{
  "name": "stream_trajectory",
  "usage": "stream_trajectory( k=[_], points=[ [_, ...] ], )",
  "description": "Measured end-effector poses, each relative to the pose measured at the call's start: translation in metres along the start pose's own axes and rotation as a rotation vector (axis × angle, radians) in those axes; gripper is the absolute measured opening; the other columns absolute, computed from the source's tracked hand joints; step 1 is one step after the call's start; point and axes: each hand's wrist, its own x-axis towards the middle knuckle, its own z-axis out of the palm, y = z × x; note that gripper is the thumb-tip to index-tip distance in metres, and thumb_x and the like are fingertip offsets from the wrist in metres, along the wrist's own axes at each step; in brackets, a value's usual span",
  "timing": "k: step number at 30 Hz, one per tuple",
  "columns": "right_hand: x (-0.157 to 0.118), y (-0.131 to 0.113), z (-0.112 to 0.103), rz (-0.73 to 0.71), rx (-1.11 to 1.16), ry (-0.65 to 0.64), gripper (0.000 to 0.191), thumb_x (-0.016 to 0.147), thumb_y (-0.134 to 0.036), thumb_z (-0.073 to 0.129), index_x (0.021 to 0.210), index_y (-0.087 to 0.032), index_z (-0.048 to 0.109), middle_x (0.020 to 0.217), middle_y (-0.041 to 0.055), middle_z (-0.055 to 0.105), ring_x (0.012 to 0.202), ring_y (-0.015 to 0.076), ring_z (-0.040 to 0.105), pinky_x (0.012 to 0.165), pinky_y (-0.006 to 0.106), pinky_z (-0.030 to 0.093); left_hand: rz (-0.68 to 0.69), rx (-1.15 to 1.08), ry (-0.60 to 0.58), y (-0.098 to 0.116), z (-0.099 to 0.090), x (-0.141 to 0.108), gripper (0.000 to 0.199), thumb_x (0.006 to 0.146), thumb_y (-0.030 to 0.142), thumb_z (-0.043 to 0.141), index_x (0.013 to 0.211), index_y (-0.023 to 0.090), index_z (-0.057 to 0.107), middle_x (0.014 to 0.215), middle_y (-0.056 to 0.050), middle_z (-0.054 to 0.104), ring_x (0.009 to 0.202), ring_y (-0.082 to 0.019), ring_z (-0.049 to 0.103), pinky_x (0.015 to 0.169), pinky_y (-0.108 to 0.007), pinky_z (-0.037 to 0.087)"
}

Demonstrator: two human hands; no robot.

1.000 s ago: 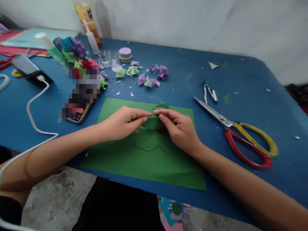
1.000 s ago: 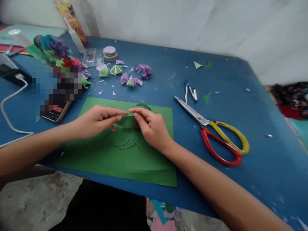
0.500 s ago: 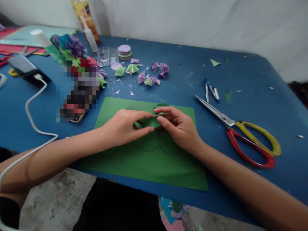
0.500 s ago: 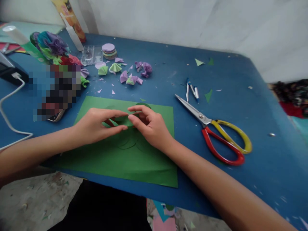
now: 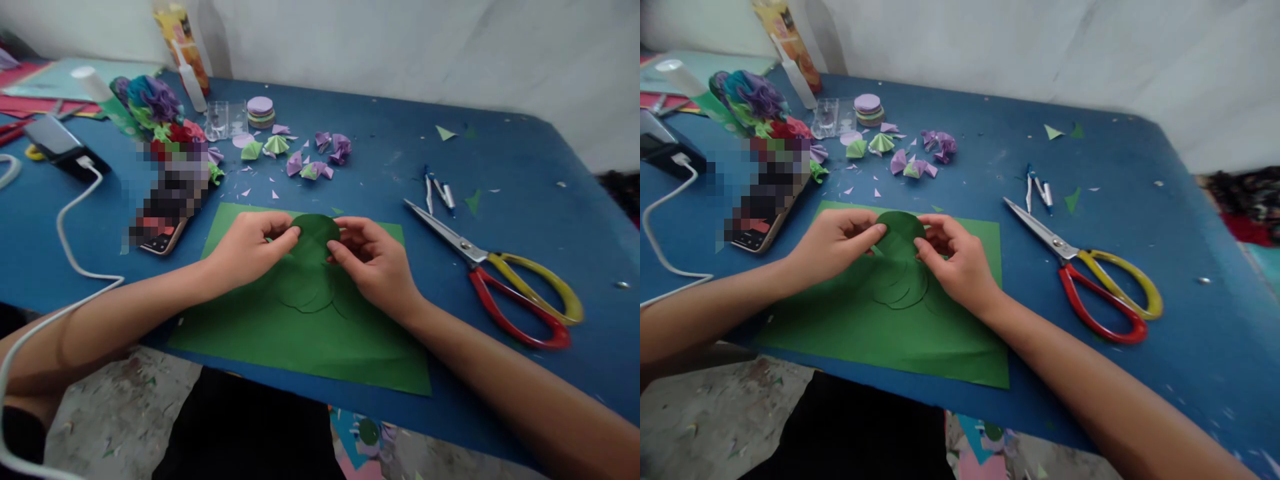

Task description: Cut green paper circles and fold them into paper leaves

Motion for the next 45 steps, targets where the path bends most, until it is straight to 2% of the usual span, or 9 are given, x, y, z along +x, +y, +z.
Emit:
stream_trajectory(
  k=[1, 4, 8, 11, 17, 25, 32, 38, 45],
  points=[
    [0.000, 0.000, 0.000, -0.005, -0.018, 0.002, 0.020, 0.081, -0.020, 0.061, 0.101, -0.018, 0.059, 0.074, -0.0012, 0.062, 0.064, 0.0117, 0.062, 0.062, 0.025, 0.054, 0.002, -0.045, 0.027, -0.002, 0.001, 0.000, 0.007, 0.081, 0.019, 0.054, 0.076, 0.016, 0.054, 0.067, 0.002, 0.062, 0.057, -0.008, 0.057, 0.048, -0.016, 0.043],
    [0.000, -0.001, 0.000, -0.024, -0.093, 0.017, 0.018, 0.081, -0.019, 0.059, 0.100, -0.019, 0.060, 0.074, -0.0008, 0.061, 0.065, 0.0121, 0.060, 0.062, 0.025, 0.053, 0.052, -0.126, 0.102, -0.006, 0.004, -0.001, 0.017, 0.077, 0.015, 0.059, 0.093, 0.016, 0.054, 0.093, -0.003, 0.069, 0.063, -0.007, 0.062, 0.048, -0.015, 0.048],
    [-0.001, -0.002, 0.000, -0.032, -0.130, 0.015, 0.022, 0.080, -0.025, 0.064, 0.101, -0.019, 0.061, 0.075, -0.0003, 0.062, 0.064, 0.0127, 0.059, 0.060, 0.025, 0.052, 0.150, -0.091, 0.111, -0.005, 0.005, -0.003, 0.006, 0.077, 0.012, 0.058, 0.073, 0.014, 0.062, 0.087, -0.004, 0.071, 0.066, -0.009, 0.065, 0.052, -0.015, 0.053],
    [-0.002, -0.002, 0.000, -0.015, -0.135, -0.041, 0.028, 0.077, -0.033, 0.070, 0.100, -0.019, 0.062, 0.074, 0.0004, 0.064, 0.063, 0.0138, 0.060, 0.059, 0.026, 0.052, 0.170, -0.104, 0.127, -0.003, 0.005, -0.003, 0.013, 0.080, 0.013, 0.057, 0.080, 0.015, 0.069, 0.089, -0.004, 0.072, 0.065, -0.008, 0.065, 0.052, -0.015, 0.056],
    [-0.002, -0.003, 0.000, -0.054, -0.234, 0.009, 0.010, 0.082, -0.028, 0.063, 0.083, -0.018, 0.065, 0.069, 0.0001, 0.065, 0.062, 0.0137, 0.059, 0.059, 0.026, 0.050, 0.226, -0.006, 0.150, -0.003, 0.006, -0.003, 0.014, 0.079, 0.014, 0.060, 0.084, 0.016, 0.073, 0.091, -0.005, 0.073, 0.063, -0.007, 0.066, 0.050, -0.012, 0.056],
    [-0.006, -0.001, 0.001, -0.244, -0.400, 0.005, 0.002, 0.082, -0.020, 0.063, 0.081, -0.020, 0.064, 0.075, 0.0012, 0.068, 0.061, 0.0134, 0.060, 0.061, 0.027, 0.050, 0.368, 0.126, 0.141, -0.004, 0.006, -0.004, 0.016, 0.081, 0.014, 0.058, 0.082, 0.016, 0.073, 0.089, -0.004, 0.075, 0.068, -0.008, 0.068, 0.054, -0.012, 0.055],
    [-0.007, 0.002, -0.001, -0.412, -0.492, 0.044, 0.011, 0.080, -0.016, 0.063, 0.072, -0.024, 0.060, 0.099, 0.0045, 0.064, 0.091, 0.0203, 0.063, 0.075, 0.034, 0.052, 0.437, 0.176, -0.002, -0.005, 0.006, -0.005, 0.019, 0.085, 0.012, 0.052, 0.088, 0.016, 0.070, 0.088, -0.004, 0.075, 0.073, -0.010, 0.069, 0.058, -0.015, 0.054],
    [-0.012, 0.004, 0.002, -0.296, -0.492, 0.066, 0.019, 0.076, -0.015, 0.065, 0.089, -0.025, 0.054, 0.083, -0.0010, 0.068, 0.072, 0.0157, 0.065, 0.068, 0.028, 0.052, 0.457, 0.293, -0.052, -0.006, 0.009, -0.007, 0.020, 0.086, 0.013, 0.048, 0.090, 0.018, 0.067, 0.086, -0.002, 0.074, 0.075, -0.012, 0.070, 0.065, -0.018, 0.052],
    [-0.011, 0.004, 0.002, -0.345, -0.542, 0.018, 0.020, 0.078, -0.016, 0.063, 0.093, -0.024, 0.053, 0.083, -0.0014, 0.069, 0.069, 0.0140, 0.066, 0.063, 0.025, 0.049, 0.498, 0.295, -0.037, -0.006, 0.013, -0.010, 0.015, 0.083, 0.027, 0.062, 0.094, 0.017, 0.066, 0.091, -0.004, 0.074, 0.081, -0.015, 0.069, 0.070, -0.024, 0.054]
  ],
)
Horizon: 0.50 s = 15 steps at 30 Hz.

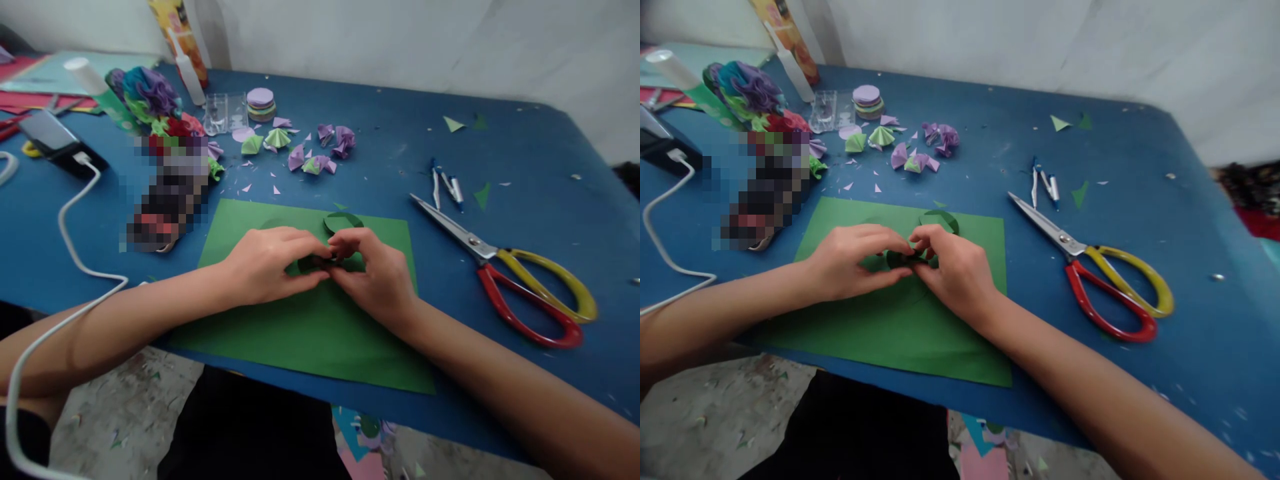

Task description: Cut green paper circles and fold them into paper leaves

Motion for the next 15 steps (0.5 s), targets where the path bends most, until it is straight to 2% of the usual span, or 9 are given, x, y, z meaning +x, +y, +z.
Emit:
stream_trajectory(
  k=[3, 8, 12, 15],
  points=[
    [0.0012, -0.0017, 0.0003, 0.000, -0.017, -0.013, 0.017, 0.080, -0.021, 0.062, 0.094, -0.024, 0.053, 0.080, -0.0012, 0.068, 0.067, 0.0143, 0.066, 0.062, 0.025, 0.049, -0.013, -0.010, 0.033, -0.0006, 0.0014, 0.0012, 0.010, 0.086, 0.022, 0.060, 0.091, 0.018, 0.066, 0.089, -0.003, 0.074, 0.080, -0.014, 0.069, 0.070, -0.022, 0.054],
    [0.0044, -0.0054, -0.0018, 0.092, 0.056, 0.009, 0.022, 0.079, -0.031, 0.066, 0.095, -0.023, 0.052, 0.079, -0.0007, 0.067, 0.061, 0.0130, 0.062, 0.060, 0.025, 0.049, -0.125, -0.145, 0.146, -0.0011, -0.0012, 0.0054, 0.007, 0.084, 0.015, 0.060, 0.084, 0.015, 0.067, 0.078, -0.001, 0.073, 0.067, -0.009, 0.067, 0.058, -0.013, 0.052],
    [0.0061, -0.0042, -0.0031, 0.103, 0.064, -0.001, 0.010, 0.081, -0.027, 0.063, 0.084, -0.021, 0.056, 0.070, -0.0017, 0.063, 0.057, 0.0113, 0.058, 0.056, 0.024, 0.047, -0.190, -0.168, 0.205, -0.0024, -0.0028, 0.0071, 0.008, 0.082, 0.014, 0.062, 0.087, 0.012, 0.068, 0.078, -0.002, 0.074, 0.067, -0.008, 0.068, 0.056, -0.012, 0.053],
    [0.0066, -0.0027, -0.0029, 0.084, 0.058, 0.019, 0.006, 0.082, -0.023, 0.062, 0.079, -0.019, 0.058, 0.069, -0.0018, 0.063, 0.056, 0.0105, 0.058, 0.055, 0.022, 0.045, -0.144, -0.174, 0.183, -0.0053, -0.0022, 0.0064, 0.011, 0.082, 0.013, 0.062, 0.092, 0.013, 0.069, 0.084, -0.003, 0.075, 0.072, -0.009, 0.070, 0.059, -0.012, 0.054]
  ],
)
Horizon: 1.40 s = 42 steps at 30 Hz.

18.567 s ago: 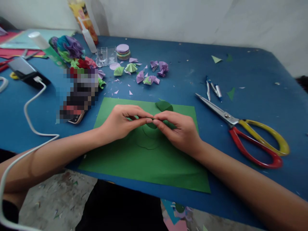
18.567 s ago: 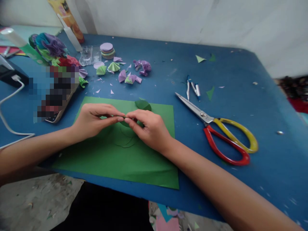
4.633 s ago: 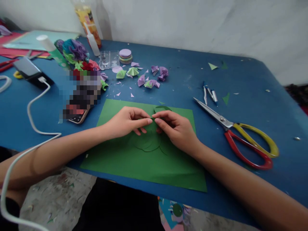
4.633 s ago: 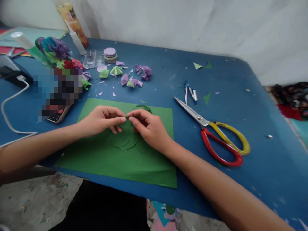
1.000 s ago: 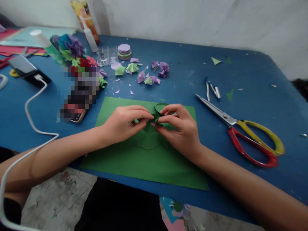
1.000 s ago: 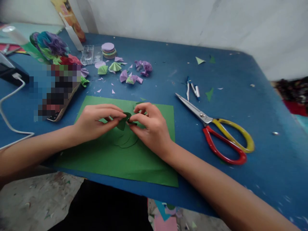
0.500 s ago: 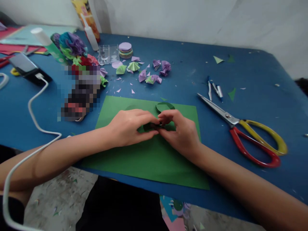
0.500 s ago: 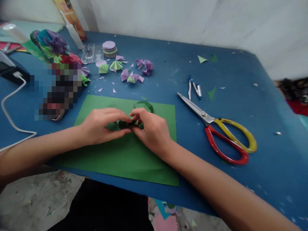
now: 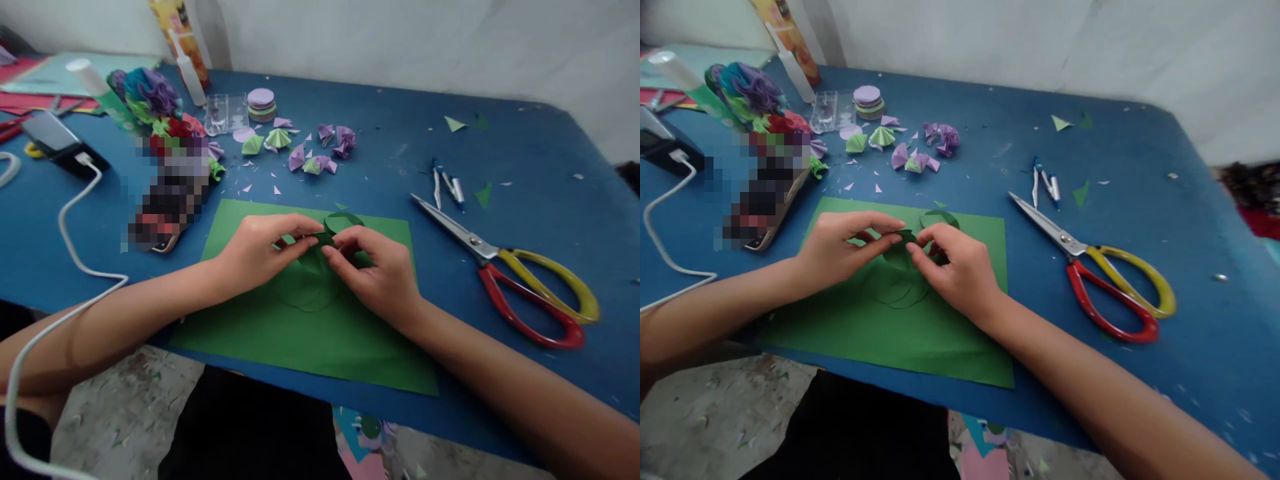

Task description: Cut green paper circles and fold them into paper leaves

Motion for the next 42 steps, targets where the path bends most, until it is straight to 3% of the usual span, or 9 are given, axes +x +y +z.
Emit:
stream_trajectory(
  k=[6, 13, 16, 20, 24, 27, 31, 37, 42],
  points=[
    [0.002, 0.001, 0.001, 0.057, 0.085, 0.027, 0.003, 0.083, -0.019, 0.062, 0.086, -0.019, 0.063, 0.073, -0.0022, 0.067, 0.057, 0.0095, 0.059, 0.057, 0.021, 0.048, 0.049, 0.007, -0.066, -0.003, 0.000, -0.002, 0.022, 0.085, 0.008, 0.056, 0.101, 0.016, 0.069, 0.093, -0.003, 0.075, 0.073, -0.010, 0.071, 0.061, -0.015, 0.055],
    [0.004, 0.000, 0.000, 0.093, 0.141, 0.035, 0.003, 0.080, -0.018, 0.065, 0.080, -0.019, 0.062, 0.070, -0.0031, 0.065, 0.055, 0.0084, 0.056, 0.055, 0.020, 0.047, -0.203, -0.126, 0.023, 0.001, 0.000, -0.001, 0.009, 0.082, 0.010, 0.057, 0.087, 0.014, 0.063, 0.078, -0.001, 0.072, 0.073, -0.010, 0.070, 0.053, -0.011, 0.052],
    [0.006, -0.001, 0.000, 0.166, 0.198, 0.065, 0.007, 0.081, -0.020, 0.064, 0.076, -0.020, 0.059, 0.063, -0.0046, 0.059, 0.053, 0.0081, 0.054, 0.051, 0.020, 0.045, -0.236, -0.151, 0.048, 0.001, 0.000, 0.000, 0.009, 0.081, 0.011, 0.058, 0.089, 0.014, 0.061, 0.084, -0.003, 0.071, 0.071, -0.009, 0.068, 0.052, -0.012, 0.052],
    [0.007, -0.001, -0.002, 0.256, 0.311, 0.093, 0.011, 0.081, -0.022, 0.062, 0.073, -0.021, 0.055, 0.058, -0.0060, 0.052, 0.048, 0.0079, 0.050, 0.045, 0.020, 0.041, -0.196, -0.149, 0.018, 0.002, -0.001, 0.001, 0.012, 0.078, 0.011, 0.061, 0.089, 0.014, 0.059, 0.109, -0.007, 0.065, 0.069, -0.007, 0.066, 0.051, -0.012, 0.052],
    [0.010, 0.002, -0.003, 0.296, 0.398, 0.069, 0.013, 0.081, -0.022, 0.061, 0.071, -0.022, 0.052, 0.056, -0.0064, 0.050, 0.046, 0.0078, 0.049, 0.044, 0.020, 0.040, -0.121, -0.085, 0.002, 0.002, -0.001, 0.000, 0.009, 0.076, 0.005, 0.056, 0.076, 0.013, 0.060, 0.101, -0.006, 0.067, 0.075, -0.008, 0.065, 0.054, -0.011, 0.053],
    [0.010, 0.004, -0.002, 0.304, 0.430, 0.032, 0.012, 0.080, -0.022, 0.062, 0.072, -0.021, 0.052, 0.056, -0.0067, 0.050, 0.046, 0.0079, 0.049, 0.044, 0.021, 0.041, -0.110, -0.073, 0.009, 0.001, 0.001, -0.001, 0.012, 0.077, 0.007, 0.057, 0.084, 0.012, 0.065, 0.098, -0.007, 0.069, 0.075, -0.009, 0.065, 0.054, -0.012, 0.054],
    [0.007, 0.005, 0.001, 0.234, 0.388, -0.004, 0.004, 0.080, -0.019, 0.062, 0.082, -0.021, 0.059, 0.063, -0.0047, 0.057, 0.053, 0.0098, 0.054, 0.051, 0.022, 0.045, -0.076, -0.045, 0.035, 0.000, 0.002, -0.001, 0.026, 0.079, 0.006, 0.057, 0.102, 0.011, 0.067, 0.104, -0.009, 0.069, 0.074, -0.007, 0.064, 0.056, -0.012, 0.054],
    [0.003, 0.005, 0.002, -0.037, 0.131, -0.039, 0.010, 0.082, -0.013, 0.061, 0.086, -0.020, 0.066, 0.076, -0.0002, 0.064, 0.061, 0.0108, 0.056, 0.059, 0.024, 0.047, 0.061, 0.003, 0.008, -0.004, 0.003, -0.002, 0.025, 0.082, 0.003, 0.053, 0.100, 0.010, 0.068, 0.100, -0.008, 0.070, 0.085, -0.010, 0.066, 0.061, -0.013, 0.054],
    [0.004, 0.006, 0.001, -0.077, 0.068, 0.045, 0.006, 0.081, -0.015, 0.065, 0.080, -0.021, 0.067, 0.086, 0.0020, 0.060, 0.064, 0.0105, 0.055, 0.056, 0.024, 0.048, 0.157, 0.034, -0.056, -0.007, 0.004, -0.003, 0.024, 0.085, 0.004, 0.051, 0.101, 0.011, 0.067, 0.100, -0.009, 0.071, 0.088, -0.013, 0.067, 0.072, -0.020, 0.055]
  ],
)
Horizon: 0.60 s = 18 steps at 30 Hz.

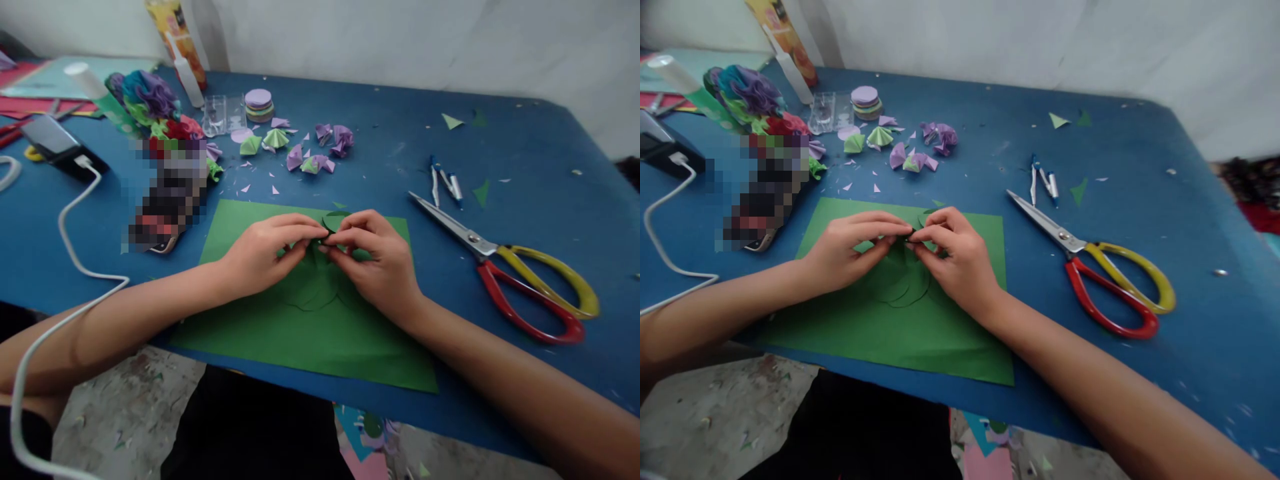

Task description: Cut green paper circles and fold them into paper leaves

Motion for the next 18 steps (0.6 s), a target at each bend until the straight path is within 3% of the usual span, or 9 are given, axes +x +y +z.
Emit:
stream_trajectory(
  k=[3, 9, 18],
  points=[
    [0.0001, -0.0008, -0.0002, 0.021, 0.038, 0.002, 0.009, 0.079, -0.013, 0.064, 0.076, -0.021, 0.064, 0.090, 0.0020, 0.064, 0.073, 0.0129, 0.060, 0.061, 0.025, 0.051, 0.008, 0.013, -0.024, 0.0010, -0.0002, -0.0003, 0.025, 0.086, 0.005, 0.050, 0.102, 0.012, 0.067, 0.100, -0.009, 0.072, 0.092, -0.015, 0.067, 0.078, -0.024, 0.055],
    [-0.0029, -0.0059, 0.0016, 0.154, 0.112, -0.004, 0.010, 0.077, -0.014, 0.065, 0.080, -0.022, 0.059, 0.075, -0.0017, 0.066, 0.067, 0.0130, 0.063, 0.065, 0.027, 0.054, -0.079, -0.017, -0.069, 0.0060, 0.0002, -0.0001, 0.023, 0.083, 0.015, 0.058, 0.105, 0.014, 0.066, 0.095, -0.007, 0.074, 0.081, -0.014, 0.068, 0.065, -0.021, 0.055],
    [-0.0057, -0.0093, 0.0029, 0.098, 0.059, 0.027, 0.013, 0.078, -0.014, 0.067, 0.085, -0.022, 0.058, 0.078, -0.0025, 0.065, 0.065, 0.0110, 0.062, 0.064, 0.024, 0.054, -0.186, -0.067, -0.056, 0.0075, -0.0024, 0.0028, 0.018, 0.085, 0.013, 0.058, 0.097, 0.018, 0.071, 0.091, -0.004, 0.076, 0.077, -0.014, 0.071, 0.066, -0.020, 0.055]
  ],
)
